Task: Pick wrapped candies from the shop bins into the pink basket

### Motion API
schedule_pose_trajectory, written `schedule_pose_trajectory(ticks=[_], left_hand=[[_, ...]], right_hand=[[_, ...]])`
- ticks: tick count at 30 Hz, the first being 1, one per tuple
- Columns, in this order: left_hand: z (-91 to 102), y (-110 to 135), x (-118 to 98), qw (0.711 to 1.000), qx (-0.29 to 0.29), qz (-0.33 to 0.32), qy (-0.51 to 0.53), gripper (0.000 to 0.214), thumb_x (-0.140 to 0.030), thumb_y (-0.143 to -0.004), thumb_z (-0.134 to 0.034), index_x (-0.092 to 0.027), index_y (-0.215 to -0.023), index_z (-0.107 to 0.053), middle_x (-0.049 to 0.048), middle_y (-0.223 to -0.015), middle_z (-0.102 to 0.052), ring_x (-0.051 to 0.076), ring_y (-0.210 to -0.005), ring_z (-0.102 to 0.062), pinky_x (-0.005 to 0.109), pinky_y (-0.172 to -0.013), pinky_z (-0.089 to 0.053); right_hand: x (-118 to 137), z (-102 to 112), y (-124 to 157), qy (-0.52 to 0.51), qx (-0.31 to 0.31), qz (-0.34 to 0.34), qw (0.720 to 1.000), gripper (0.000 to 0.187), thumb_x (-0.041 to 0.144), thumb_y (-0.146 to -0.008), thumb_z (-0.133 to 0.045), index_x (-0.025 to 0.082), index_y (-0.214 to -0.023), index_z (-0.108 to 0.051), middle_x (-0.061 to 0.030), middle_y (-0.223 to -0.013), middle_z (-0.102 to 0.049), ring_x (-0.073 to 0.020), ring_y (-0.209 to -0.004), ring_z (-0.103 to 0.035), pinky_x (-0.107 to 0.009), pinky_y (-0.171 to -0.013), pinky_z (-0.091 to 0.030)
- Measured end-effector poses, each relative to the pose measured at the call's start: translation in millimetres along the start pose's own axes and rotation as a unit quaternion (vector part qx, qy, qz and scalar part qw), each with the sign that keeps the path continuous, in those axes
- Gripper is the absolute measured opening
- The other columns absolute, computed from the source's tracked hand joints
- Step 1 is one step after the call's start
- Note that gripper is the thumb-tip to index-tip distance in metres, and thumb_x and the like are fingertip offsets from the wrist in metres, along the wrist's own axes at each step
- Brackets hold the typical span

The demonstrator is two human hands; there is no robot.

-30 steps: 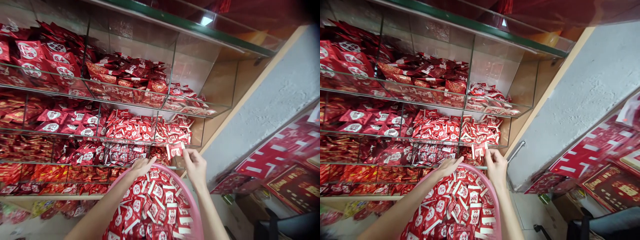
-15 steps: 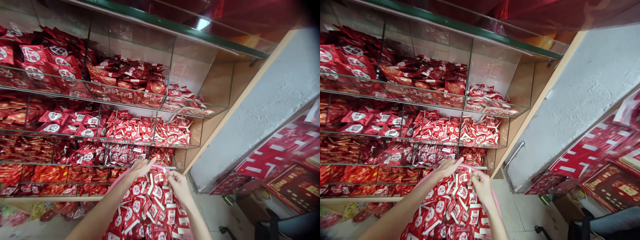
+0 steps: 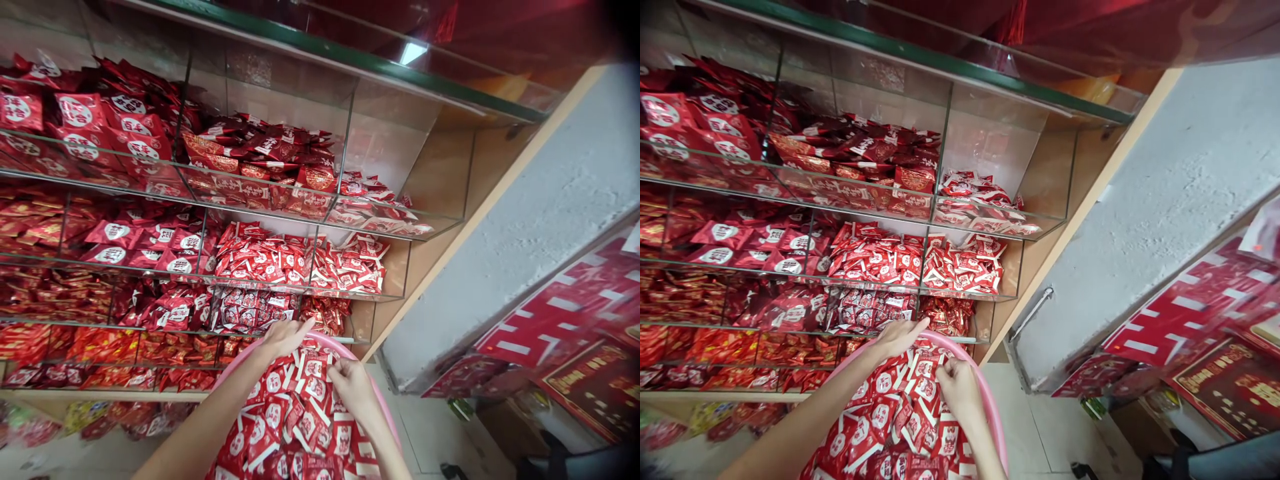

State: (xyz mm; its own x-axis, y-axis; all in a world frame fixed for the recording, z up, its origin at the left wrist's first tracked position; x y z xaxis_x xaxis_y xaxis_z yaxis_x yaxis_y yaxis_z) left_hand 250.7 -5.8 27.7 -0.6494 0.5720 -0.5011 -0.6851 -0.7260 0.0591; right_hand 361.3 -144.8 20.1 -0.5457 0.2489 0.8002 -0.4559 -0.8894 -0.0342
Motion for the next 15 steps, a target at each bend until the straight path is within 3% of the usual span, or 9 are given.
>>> schedule_pose_trajectory(ticks=[5,15], left_hand=[[-4.6,-3,5,1.0,-0.008,0.004,-0.006,0.082,-0.069,-0.078,0.001,-0.021,-0.069,-0.065,0.0052,-0.064,-0.063,0.022,-0.066,-0.06,0.031,-0.066,-0.039],[-7.7,-5,7,1.0,-0.018,-0.005,0.001,0.078,-0.067,-0.08,-0.003,-0.021,-0.068,-0.064,0.005,-0.064,-0.064,0.022,-0.069,-0.061,0.03,-0.066,-0.039]], right_hand=[[-2,-2,3,0.046,0.031,-0.007,0.998,0.022,0.026,-0.069,-0.043,0.019,-0.048,-0.036,0.0045,-0.044,-0.043,-0.0089,-0.045,-0.04,-0.02,-0.045,-0.027],[21,19,7,0.147,0.002,0.023,0.989,0.038,0.037,-0.077,-0.043,0.019,-0.046,-0.03,0.004,-0.044,-0.036,-0.0087,-0.045,-0.032,-0.022,-0.045,-0.019]])
Point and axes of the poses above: each hand's wrist, its own y-axis away from the middle knuckle, its own z-axis out of the back of the hand, x = y × z, the point moved 6 cm from there along -y, towards the middle knuckle
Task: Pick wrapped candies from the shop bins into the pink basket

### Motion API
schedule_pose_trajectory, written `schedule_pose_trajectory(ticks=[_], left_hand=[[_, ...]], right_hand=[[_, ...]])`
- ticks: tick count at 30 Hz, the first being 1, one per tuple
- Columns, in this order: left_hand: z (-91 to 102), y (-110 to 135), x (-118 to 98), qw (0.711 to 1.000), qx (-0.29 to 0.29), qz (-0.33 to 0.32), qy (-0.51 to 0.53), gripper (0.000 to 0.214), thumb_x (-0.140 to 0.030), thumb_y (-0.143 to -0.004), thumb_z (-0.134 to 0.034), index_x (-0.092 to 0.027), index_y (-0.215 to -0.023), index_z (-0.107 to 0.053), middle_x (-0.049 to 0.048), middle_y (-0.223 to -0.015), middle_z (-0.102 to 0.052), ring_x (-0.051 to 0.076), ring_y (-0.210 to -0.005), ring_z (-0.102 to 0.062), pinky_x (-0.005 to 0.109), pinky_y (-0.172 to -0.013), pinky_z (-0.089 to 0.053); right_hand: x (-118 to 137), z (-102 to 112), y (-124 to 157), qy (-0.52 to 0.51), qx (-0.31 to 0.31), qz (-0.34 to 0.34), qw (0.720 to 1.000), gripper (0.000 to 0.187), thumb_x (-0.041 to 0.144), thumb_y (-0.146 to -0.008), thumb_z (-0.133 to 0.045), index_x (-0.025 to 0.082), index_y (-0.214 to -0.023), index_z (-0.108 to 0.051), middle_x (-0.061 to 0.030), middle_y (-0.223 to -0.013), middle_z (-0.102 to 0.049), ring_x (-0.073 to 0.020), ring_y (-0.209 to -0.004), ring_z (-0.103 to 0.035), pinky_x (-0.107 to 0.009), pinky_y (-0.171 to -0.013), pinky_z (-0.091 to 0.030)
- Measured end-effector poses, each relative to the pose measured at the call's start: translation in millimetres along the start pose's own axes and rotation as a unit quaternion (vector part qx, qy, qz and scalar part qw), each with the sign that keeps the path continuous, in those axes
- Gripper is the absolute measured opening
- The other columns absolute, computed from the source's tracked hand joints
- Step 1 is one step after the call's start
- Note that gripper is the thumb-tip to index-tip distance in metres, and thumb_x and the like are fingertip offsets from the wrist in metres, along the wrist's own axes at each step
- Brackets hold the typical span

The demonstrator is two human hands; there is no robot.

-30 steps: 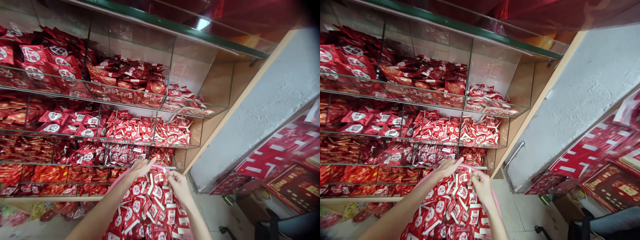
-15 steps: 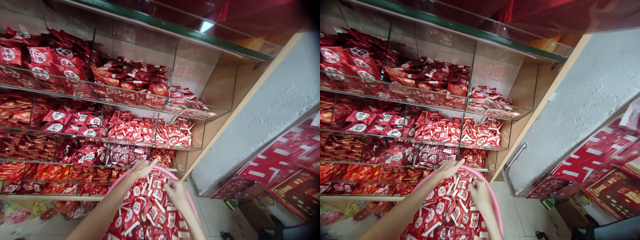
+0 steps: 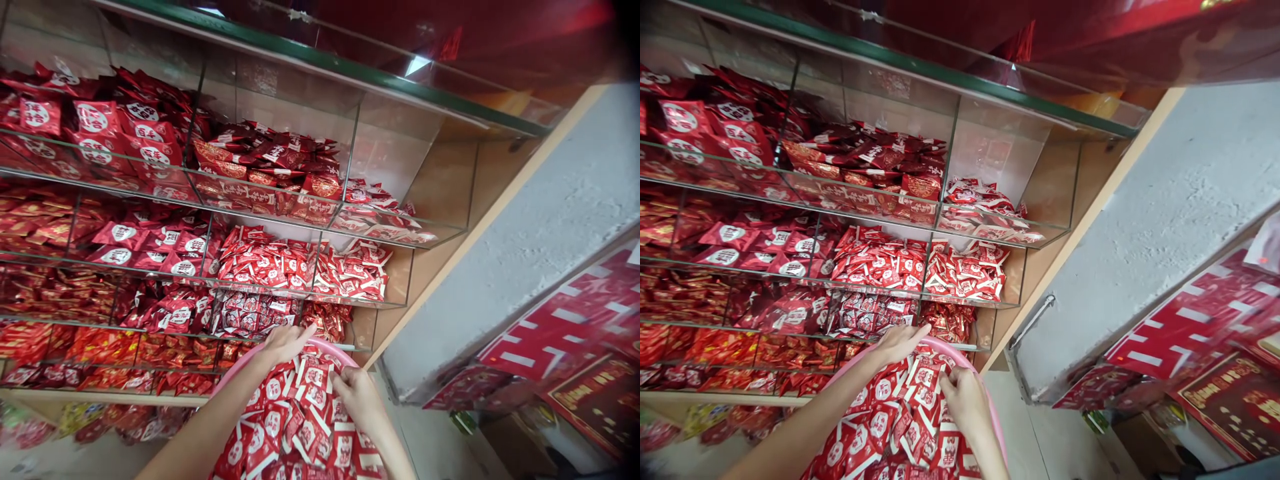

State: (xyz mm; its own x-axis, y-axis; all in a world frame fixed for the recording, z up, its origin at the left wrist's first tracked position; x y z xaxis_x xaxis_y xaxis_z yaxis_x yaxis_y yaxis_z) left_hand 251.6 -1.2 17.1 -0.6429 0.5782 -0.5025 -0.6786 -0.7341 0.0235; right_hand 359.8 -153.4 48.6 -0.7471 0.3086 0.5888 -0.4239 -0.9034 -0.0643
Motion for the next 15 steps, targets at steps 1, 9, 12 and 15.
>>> schedule_pose_trajectory(ticks=[1,9,12,15], left_hand=[[0.4,0,0,1.0,-0.002,0.0,0.002,0.078,-0.067,-0.08,-0.002,-0.02,-0.066,-0.064,0.005,-0.063,-0.064,0.021,-0.068,-0.061,0.03,-0.066,-0.039],[3.4,4,-3,1.0,0.0,0.009,0.01,0.081,-0.068,-0.079,0.0,-0.02,-0.065,-0.063,0.0057,-0.059,-0.062,0.02,-0.061,-0.058,0.032,-0.067,-0.039],[5.4,5,-5,1.0,0.005,-0.001,0.005,0.081,-0.068,-0.079,0.0,-0.02,-0.07,-0.065,0.0067,-0.064,-0.064,0.023,-0.068,-0.06,0.034,-0.069,-0.04],[7.1,6,-6,1.0,0.005,0.005,0.0,0.082,-0.068,-0.078,0.001,-0.02,-0.071,-0.066,0.0079,-0.069,-0.065,0.024,-0.072,-0.061,0.034,-0.069,-0.041]], right_hand=[[2,6,-2,0.006,-0.001,0.004,1.0,0.039,0.038,-0.077,-0.043,0.018,-0.046,-0.031,0.0038,-0.043,-0.036,-0.0088,-0.045,-0.032,-0.023,-0.045,-0.019],[62,92,-53,-0.013,-0.108,0.125,0.986,0.029,0.043,-0.081,-0.043,0.019,-0.066,-0.052,0.0015,-0.053,-0.055,-0.0108,-0.048,-0.047,-0.021,-0.05,-0.031],[95,104,-84,0.047,-0.146,0.145,0.977,0.02,0.036,-0.081,-0.046,0.02,-0.076,-0.057,-0.0009,-0.066,-0.063,-0.0138,-0.061,-0.056,-0.022,-0.057,-0.034],[115,92,-117,0.125,-0.13,0.108,0.978,0.019,0.033,-0.081,-0.046,0.02,-0.079,-0.06,-0.0048,-0.077,-0.066,-0.0177,-0.076,-0.06,-0.024,-0.061,-0.037]])
Point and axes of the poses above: each hand's wrist, its own y-axis away from the middle knuckle, its own z-axis out of the back of the hand, x = y × z, the point moved 6 cm from there along -y, towards the middle knuckle
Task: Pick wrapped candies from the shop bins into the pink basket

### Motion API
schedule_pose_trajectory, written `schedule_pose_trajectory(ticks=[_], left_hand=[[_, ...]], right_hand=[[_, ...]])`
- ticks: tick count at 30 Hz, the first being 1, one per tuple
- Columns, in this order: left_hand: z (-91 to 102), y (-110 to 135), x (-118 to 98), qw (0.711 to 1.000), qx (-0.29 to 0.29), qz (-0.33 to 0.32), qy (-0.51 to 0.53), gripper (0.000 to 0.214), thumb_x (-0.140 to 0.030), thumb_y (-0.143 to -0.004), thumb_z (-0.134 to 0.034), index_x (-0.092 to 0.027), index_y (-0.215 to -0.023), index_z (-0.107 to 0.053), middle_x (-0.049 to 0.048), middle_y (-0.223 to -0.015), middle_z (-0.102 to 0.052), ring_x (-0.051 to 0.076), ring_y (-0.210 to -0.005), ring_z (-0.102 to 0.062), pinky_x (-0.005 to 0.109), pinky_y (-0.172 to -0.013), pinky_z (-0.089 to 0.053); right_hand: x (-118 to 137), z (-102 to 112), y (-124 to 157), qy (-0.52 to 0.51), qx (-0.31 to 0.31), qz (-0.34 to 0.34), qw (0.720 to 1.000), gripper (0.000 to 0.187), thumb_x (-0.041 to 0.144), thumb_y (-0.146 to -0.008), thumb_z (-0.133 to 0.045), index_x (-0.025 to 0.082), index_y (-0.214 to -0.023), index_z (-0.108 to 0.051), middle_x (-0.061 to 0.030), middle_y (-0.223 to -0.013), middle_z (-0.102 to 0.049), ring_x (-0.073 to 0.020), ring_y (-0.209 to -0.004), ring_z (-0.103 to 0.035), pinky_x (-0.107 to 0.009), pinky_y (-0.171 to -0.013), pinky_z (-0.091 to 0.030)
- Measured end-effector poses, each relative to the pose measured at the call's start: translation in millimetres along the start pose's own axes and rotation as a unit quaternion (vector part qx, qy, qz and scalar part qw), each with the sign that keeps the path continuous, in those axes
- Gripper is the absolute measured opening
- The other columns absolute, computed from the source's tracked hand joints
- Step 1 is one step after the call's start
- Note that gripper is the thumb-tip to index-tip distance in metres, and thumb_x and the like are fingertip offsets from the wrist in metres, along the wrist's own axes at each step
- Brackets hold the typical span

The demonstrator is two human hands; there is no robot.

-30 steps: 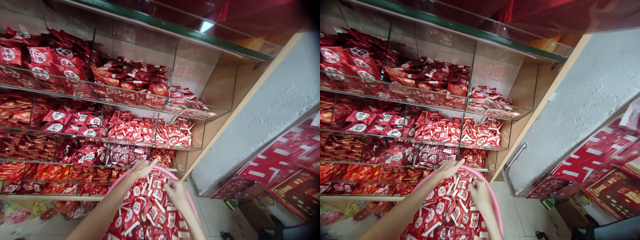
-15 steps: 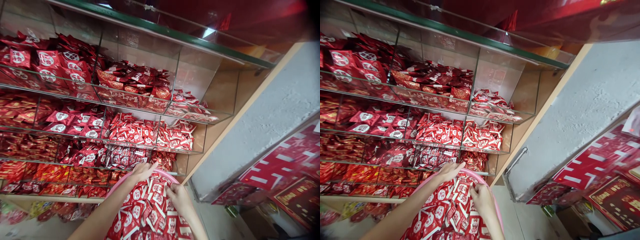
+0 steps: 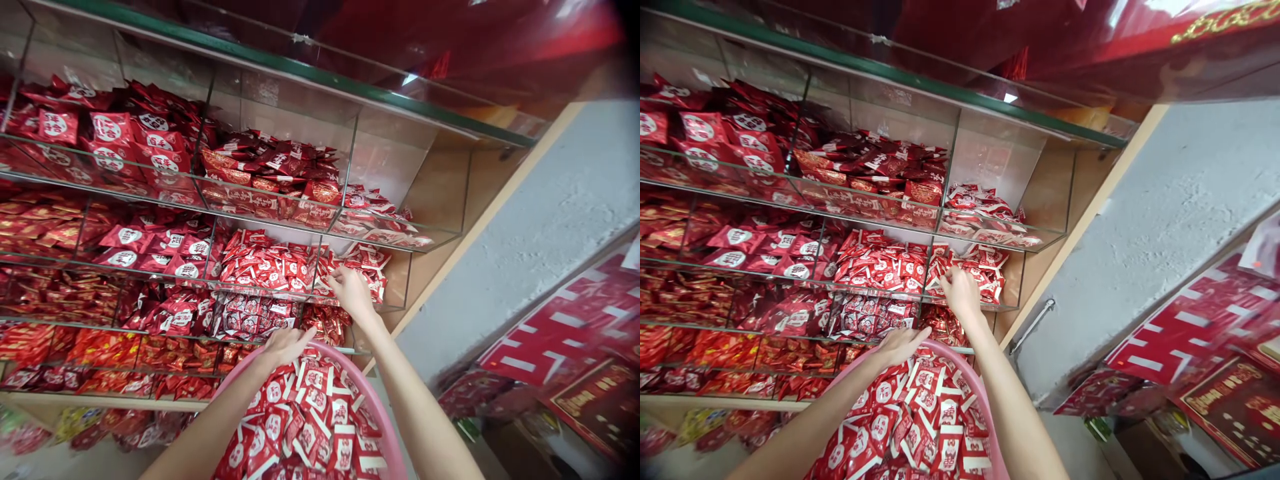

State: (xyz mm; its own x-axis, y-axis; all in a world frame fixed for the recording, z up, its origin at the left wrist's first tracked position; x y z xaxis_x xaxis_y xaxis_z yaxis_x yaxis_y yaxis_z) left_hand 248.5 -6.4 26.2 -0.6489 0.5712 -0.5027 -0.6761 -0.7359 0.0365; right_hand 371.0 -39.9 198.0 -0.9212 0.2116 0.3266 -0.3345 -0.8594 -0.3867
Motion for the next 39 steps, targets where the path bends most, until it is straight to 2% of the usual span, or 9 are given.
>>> schedule_pose_trajectory(ticks=[5,10,13,18,23,27,31,34,39], left_hand=[[0.3,0,0,1.0,0.0,0.018,-0.005,0.084,-0.069,-0.078,0.0,-0.019,-0.073,-0.067,0.0085,-0.071,-0.066,0.024,-0.075,-0.063,0.031,-0.068,-0.042],[2.1,1,-1,1.0,-0.001,0.013,-0.005,0.083,-0.069,-0.078,0.001,-0.02,-0.074,-0.067,0.0084,-0.072,-0.066,0.025,-0.076,-0.063,0.034,-0.07,-0.042],[3.2,2,-2,1.0,0.003,0.015,0.0,0.083,-0.069,-0.078,0.0,-0.02,-0.076,-0.067,0.0086,-0.073,-0.067,0.025,-0.077,-0.062,0.034,-0.072,-0.042],[5.6,3,-5,1.0,0.007,0.009,-0.001,0.084,-0.069,-0.078,0.002,-0.02,-0.076,-0.067,0.0091,-0.073,-0.067,0.026,-0.078,-0.062,0.035,-0.074,-0.041],[5.0,1,-4,1.0,0.011,0.012,-0.002,0.085,-0.069,-0.078,0.003,-0.019,-0.073,-0.066,0.0082,-0.069,-0.065,0.024,-0.073,-0.061,0.034,-0.071,-0.04],[3.6,1,-2,1.0,0.009,0.013,0.0,0.084,-0.069,-0.078,0.002,-0.019,-0.07,-0.065,0.0076,-0.066,-0.064,0.023,-0.069,-0.06,0.033,-0.069,-0.04],[2.7,1,-1,1.0,0.014,0.007,0.01,0.083,-0.069,-0.078,0.0,-0.019,-0.073,-0.065,0.0073,-0.067,-0.064,0.023,-0.071,-0.06,0.032,-0.068,-0.04],[1.7,0,-1,1.0,0.016,0.01,0.002,0.082,-0.069,-0.078,0.0,-0.019,-0.07,-0.065,0.0073,-0.066,-0.063,0.023,-0.069,-0.06,0.031,-0.065,-0.04],[1.7,-1,-1,1.0,0.006,0.013,0.0,0.081,-0.069,-0.078,-0.002,-0.018,-0.069,-0.065,0.0071,-0.066,-0.064,0.022,-0.07,-0.061,0.029,-0.064,-0.039]], right_hand=[[7,-37,-28,0.087,0.073,-0.051,0.992,0.029,0.039,-0.082,-0.045,0.016,-0.084,-0.063,-0.0145,-0.09,-0.065,-0.0241,-0.085,-0.061,-0.029,-0.065,-0.04],[8,-50,-34,0.073,0.088,-0.055,0.992,0.023,0.03,-0.081,-0.048,0.014,-0.089,-0.063,-0.0155,-0.093,-0.065,-0.0247,-0.088,-0.06,-0.03,-0.067,-0.041],[5,-50,-32,0.053,0.085,-0.052,0.994,0.02,0.025,-0.08,-0.047,0.015,-0.081,-0.064,-0.0138,-0.088,-0.065,-0.0223,-0.084,-0.061,-0.028,-0.065,-0.039],[3,-44,-27,-0.005,0.051,-0.038,0.998,0.025,0.025,-0.081,-0.043,0.016,-0.069,-0.063,-0.0082,-0.072,-0.065,-0.0163,-0.07,-0.059,-0.023,-0.058,-0.036],[-1,-17,-18,-0.074,0.007,-0.01,0.997,0.029,0.029,-0.083,-0.04,0.014,-0.069,-0.06,-0.0012,-0.061,-0.059,-0.0092,-0.056,-0.049,-0.019,-0.054,-0.034],[-8,26,19,-0.191,-0.059,0.046,0.979,0.034,0.037,-0.084,-0.041,0.013,-0.068,-0.058,0.0008,-0.056,-0.052,-0.0087,-0.052,-0.044,-0.019,-0.052,-0.033],[-19,51,78,-0.199,-0.044,0.062,0.977,0.03,0.039,-0.084,-0.044,0.015,-0.077,-0.061,0.0001,-0.061,-0.055,-0.0095,-0.052,-0.043,-0.021,-0.051,-0.034],[-27,48,122,-0.179,0.018,0.077,0.981,0.025,0.036,-0.085,-0.044,0.019,-0.082,-0.062,-0.0006,-0.067,-0.058,-0.0112,-0.055,-0.047,-0.021,-0.056,-0.037],[-40,21,175,-0.169,0.171,0.087,0.967,0.027,0.034,-0.089,-0.036,0.02,-0.086,-0.06,-0.0036,-0.077,-0.06,-0.0142,-0.067,-0.054,-0.023,-0.062,-0.039]])
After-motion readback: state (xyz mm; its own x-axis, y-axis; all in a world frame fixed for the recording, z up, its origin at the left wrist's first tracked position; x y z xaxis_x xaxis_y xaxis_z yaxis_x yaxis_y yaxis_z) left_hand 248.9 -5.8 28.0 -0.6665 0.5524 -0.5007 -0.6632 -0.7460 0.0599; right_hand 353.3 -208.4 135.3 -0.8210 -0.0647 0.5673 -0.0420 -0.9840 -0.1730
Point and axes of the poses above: each hand's wrist, its own y-axis away from the middle knuckle, its own z-axis out of the back of the hand, x = y × z, the point moved 6 cm from there along -y, towards the middle knuckle
